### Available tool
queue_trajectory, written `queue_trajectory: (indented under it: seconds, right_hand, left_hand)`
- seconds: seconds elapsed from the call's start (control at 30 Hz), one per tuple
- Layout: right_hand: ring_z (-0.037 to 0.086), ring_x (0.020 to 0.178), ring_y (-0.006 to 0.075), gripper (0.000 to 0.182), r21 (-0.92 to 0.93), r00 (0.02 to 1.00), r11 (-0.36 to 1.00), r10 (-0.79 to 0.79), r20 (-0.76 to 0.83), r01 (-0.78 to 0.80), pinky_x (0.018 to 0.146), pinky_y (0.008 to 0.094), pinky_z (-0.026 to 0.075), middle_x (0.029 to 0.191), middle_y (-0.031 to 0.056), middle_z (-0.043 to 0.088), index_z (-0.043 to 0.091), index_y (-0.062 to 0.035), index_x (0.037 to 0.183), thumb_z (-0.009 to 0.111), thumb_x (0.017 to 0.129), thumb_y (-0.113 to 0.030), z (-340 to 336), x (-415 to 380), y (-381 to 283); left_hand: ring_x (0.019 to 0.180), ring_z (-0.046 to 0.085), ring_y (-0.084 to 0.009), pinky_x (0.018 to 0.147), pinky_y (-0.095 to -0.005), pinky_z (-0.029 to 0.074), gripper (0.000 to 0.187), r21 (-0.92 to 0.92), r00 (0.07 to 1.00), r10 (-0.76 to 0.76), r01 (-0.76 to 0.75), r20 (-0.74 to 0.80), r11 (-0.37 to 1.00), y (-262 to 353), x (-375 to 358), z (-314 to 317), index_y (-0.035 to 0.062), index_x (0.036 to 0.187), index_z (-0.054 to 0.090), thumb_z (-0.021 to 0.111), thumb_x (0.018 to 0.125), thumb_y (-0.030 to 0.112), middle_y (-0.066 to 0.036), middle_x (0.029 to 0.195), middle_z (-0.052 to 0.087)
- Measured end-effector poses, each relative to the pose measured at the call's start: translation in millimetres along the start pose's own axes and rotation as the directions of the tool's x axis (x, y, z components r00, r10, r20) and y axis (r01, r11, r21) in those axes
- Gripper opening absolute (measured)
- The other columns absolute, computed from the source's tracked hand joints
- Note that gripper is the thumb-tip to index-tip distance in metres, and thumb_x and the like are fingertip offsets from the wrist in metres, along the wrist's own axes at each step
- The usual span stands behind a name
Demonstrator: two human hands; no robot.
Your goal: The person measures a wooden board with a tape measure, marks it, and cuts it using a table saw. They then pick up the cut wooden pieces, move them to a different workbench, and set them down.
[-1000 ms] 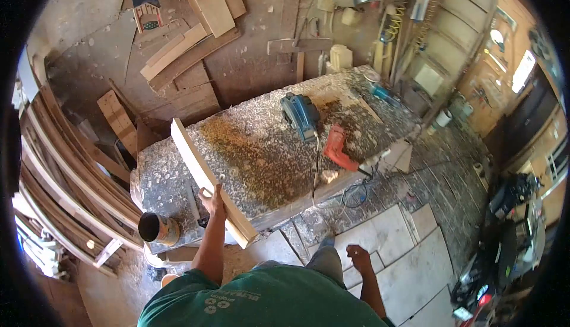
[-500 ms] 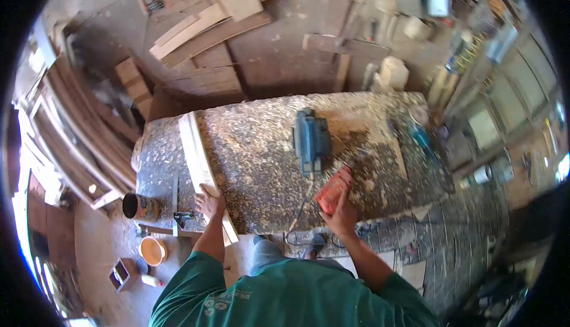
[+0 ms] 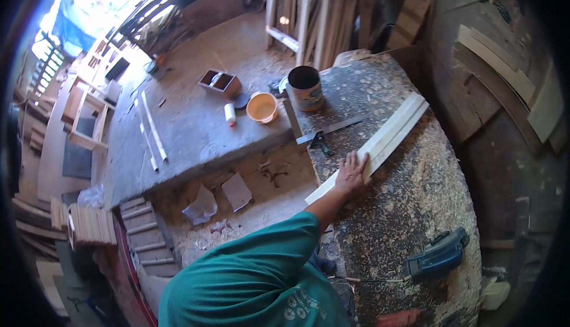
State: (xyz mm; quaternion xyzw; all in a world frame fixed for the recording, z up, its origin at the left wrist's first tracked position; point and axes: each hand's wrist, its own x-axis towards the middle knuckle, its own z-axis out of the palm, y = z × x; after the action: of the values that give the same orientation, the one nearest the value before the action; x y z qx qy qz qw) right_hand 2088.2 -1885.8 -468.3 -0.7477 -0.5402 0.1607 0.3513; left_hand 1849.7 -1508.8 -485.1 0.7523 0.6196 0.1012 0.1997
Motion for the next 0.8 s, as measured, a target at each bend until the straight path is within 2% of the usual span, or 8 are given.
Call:
queue_trajectory:
  seconds: [0.3, 0.43, 0.57, 0.67, 0.7, 0.73, 0.77, 0.8]
  right_hand:
    - [0.013, 0.148, 0.0302, 0.079, -0.017, 0.936, 0.978, -0.193, 0.293, 0.207, 0.115, 0.0607, 0.005, 0.16, 0.0072, 0.018, 0.02, -0.0167, 0.153, 0.058, 0.083, -0.016, 56, 98, -51]
    - [0.01, 0.149, 0.0285, 0.074, -0.187, 0.853, 0.906, -0.264, 0.449, 0.379, 0.114, 0.0648, 0.001, 0.161, 0.0033, 0.016, 0.021, -0.0216, 0.153, 0.054, 0.087, -0.016, 121, 172, -118]
    - [0.006, 0.15, 0.0268, 0.069, -0.59, 0.74, 0.54, -0.093, 0.666, 0.6, 0.113, 0.0688, -0.003, 0.162, -0.0005, 0.014, 0.021, -0.0265, 0.153, 0.049, 0.092, -0.016, 218, 248, -197]
    - [0.004, 0.151, 0.0255, 0.065, -0.678, 0.679, 0.217, 0.079, 0.73, 0.703, 0.113, 0.0719, -0.005, 0.163, -0.0034, 0.013, 0.021, -0.0301, 0.154, 0.046, 0.095, -0.016, 271, 275, -217]
    - [0.003, 0.151, 0.0251, 0.064, -0.691, 0.687, 0.198, 0.1, 0.72, 0.696, 0.112, 0.0729, -0.006, 0.163, -0.0044, 0.012, 0.021, -0.0314, 0.154, 0.045, 0.096, -0.017, 277, 277, -219]
    - [0.003, 0.151, 0.0242, 0.071, -0.7, 0.692, 0.196, 0.116, 0.712, 0.687, 0.113, 0.0725, -0.006, 0.164, -0.0053, 0.011, 0.02, -0.0326, 0.154, 0.051, 0.093, -0.011, 279, 276, -218]
    - [0.003, 0.151, 0.0195, 0.097, -0.73, 0.721, 0.046, 0.128, 0.681, 0.682, 0.117, 0.0665, -0.003, 0.164, -0.0038, 0.01, 0.016, -0.0341, 0.154, 0.07, 0.079, -0.005, 281, 275, -216]
    - [0.002, 0.151, 0.0206, 0.093, -0.705, 0.697, 0.038, 0.123, 0.707, 0.708, 0.116, 0.0684, -0.005, 0.164, -0.0032, 0.007, 0.014, -0.032, 0.155, 0.067, 0.082, -0.008, 280, 275, -216]
  left_hand:
    - [0.143, 0.024, -0.0428, 0.115, -0.0556, 0.018, 0.092, 0.018, 1.0, -0.006, 0.006, -0.029, 1.0, 0, -1, 8, 0.014, 0.155, 0.017, 0.063, 0.084, 0.049, -0.029, 0.154, 0.024]
    - [0.143, 0.024, -0.0423, 0.115, -0.0557, 0.019, 0.094, 0.038, 1.0, -0.001, 0.002, -0.023, 0.999, 0, 2, 8, 0.0148, 0.155, 0.017, 0.063, 0.083, 0.052, -0.028, 0.154, 0.024]
    - [0.143, 0.024, -0.0419, 0.115, -0.056, 0.019, 0.095, 0.051, 1.0, -0.003, 0.004, -0.019, 0.999, 0, 3, 9, 0.0159, 0.155, 0.017, 0.064, 0.082, 0.053, -0.028, 0.155, 0.024]
    - [0.144, 0.024, -0.0416, 0.115, -0.0557, 0.019, 0.094, 0.048, 1.0, -0.007, 0.008, -0.022, 0.999, 2, 2, 6, 0.0165, 0.155, 0.016, 0.064, 0.082, 0.052, -0.027, 0.155, 0.022]
    - [0.145, 0.022, -0.0413, 0.116, -0.0554, 0.018, 0.094, 0.034, 1.0, -0.017, 0.017, 0.0, 0.999, 2, 3, 6, 0.0175, 0.156, 0.015, 0.064, 0.083, 0.052, -0.027, 0.156, 0.021]
    - [0.145, 0.021, -0.0412, 0.116, -0.0553, 0.017, 0.095, 0.038, 1.0, -0.021, 0.02, 0.007, 0.999, -1, 4, 5, 0.0178, 0.156, 0.014, 0.064, 0.083, 0.052, -0.027, 0.156, 0.02]
    - [0.145, 0.021, -0.0411, 0.116, -0.0553, 0.017, 0.095, 0.038, 1.0, -0.024, 0.023, 0.015, 0.999, -2, 5, 6, 0.0181, 0.156, 0.013, 0.064, 0.083, 0.052, -0.027, 0.156, 0.02]
    - [0.146, 0.02, -0.041, 0.116, -0.0552, 0.016, 0.096, 0.035, 0.999, -0.022, 0.021, 0.027, 0.999, 0, 6, 8, 0.0185, 0.156, 0.012, 0.064, 0.083, 0.053, -0.027, 0.156, 0.02]
